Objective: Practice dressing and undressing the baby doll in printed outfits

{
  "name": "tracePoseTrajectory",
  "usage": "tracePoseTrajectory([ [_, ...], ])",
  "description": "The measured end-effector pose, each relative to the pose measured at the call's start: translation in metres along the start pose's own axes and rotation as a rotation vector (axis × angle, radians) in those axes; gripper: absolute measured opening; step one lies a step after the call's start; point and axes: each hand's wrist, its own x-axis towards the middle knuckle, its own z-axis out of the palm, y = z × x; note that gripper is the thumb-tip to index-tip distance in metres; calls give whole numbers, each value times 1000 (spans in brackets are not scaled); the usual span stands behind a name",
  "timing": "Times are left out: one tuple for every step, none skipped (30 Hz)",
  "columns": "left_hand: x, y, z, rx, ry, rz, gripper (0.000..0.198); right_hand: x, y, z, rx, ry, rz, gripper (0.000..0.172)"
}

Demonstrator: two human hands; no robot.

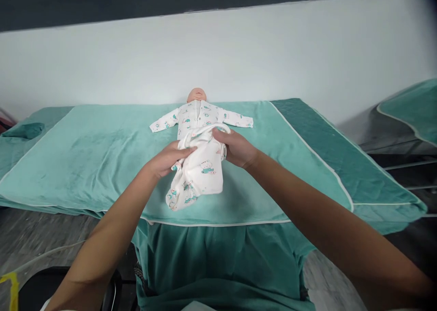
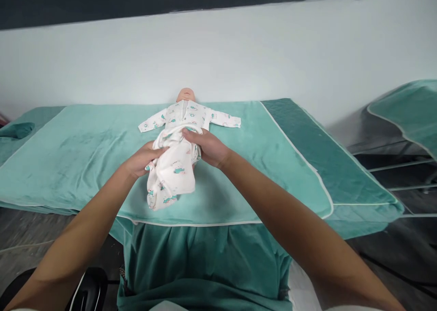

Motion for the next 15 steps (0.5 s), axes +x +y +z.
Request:
tracePoseTrajectory([
  [0,1,-2,62,-44,-38,51,1,0,0,16,23,-3,47],
  [0,3,-4,115,-85,-72,49,1,0,0,25,38,6,50],
  [0,5,-5,149,-107,-95,49,1,1,0,28,50,18,53],
  [1,6,-6,157,-103,-102,49,1,2,0,28,59,29,55],
  [1,7,-6,141,-74,-90,50,1,4,-1,23,63,42,57],
  [3,8,-5,108,-27,-59,52,1,6,-1,9,61,54,58],
  [5,8,-4,71,30,-16,54,1,7,-2,-16,53,66,58],
  [7,8,-2,42,83,29,55,2,8,-4,-51,37,79,57],
  [9,8,1,28,127,65,56,3,9,-6,-91,12,96,55],
  [11,8,3,29,156,84,55,4,9,-8,-132,-19,118,54],
  [13,8,6,43,176,90,53,5,9,-10,-168,-53,142,53],
  [15,8,8,62,190,88,51,6,8,-13,-198,-84,164,51],
  [17,8,9,83,199,85,49,7,8,-15,-221,-110,186,50],
  [19,8,10,105,200,84,47,8,7,-17,-243,-126,205,48],
  [20,7,10,125,198,82,45,8,7,-19,-264,-128,220,47],
])
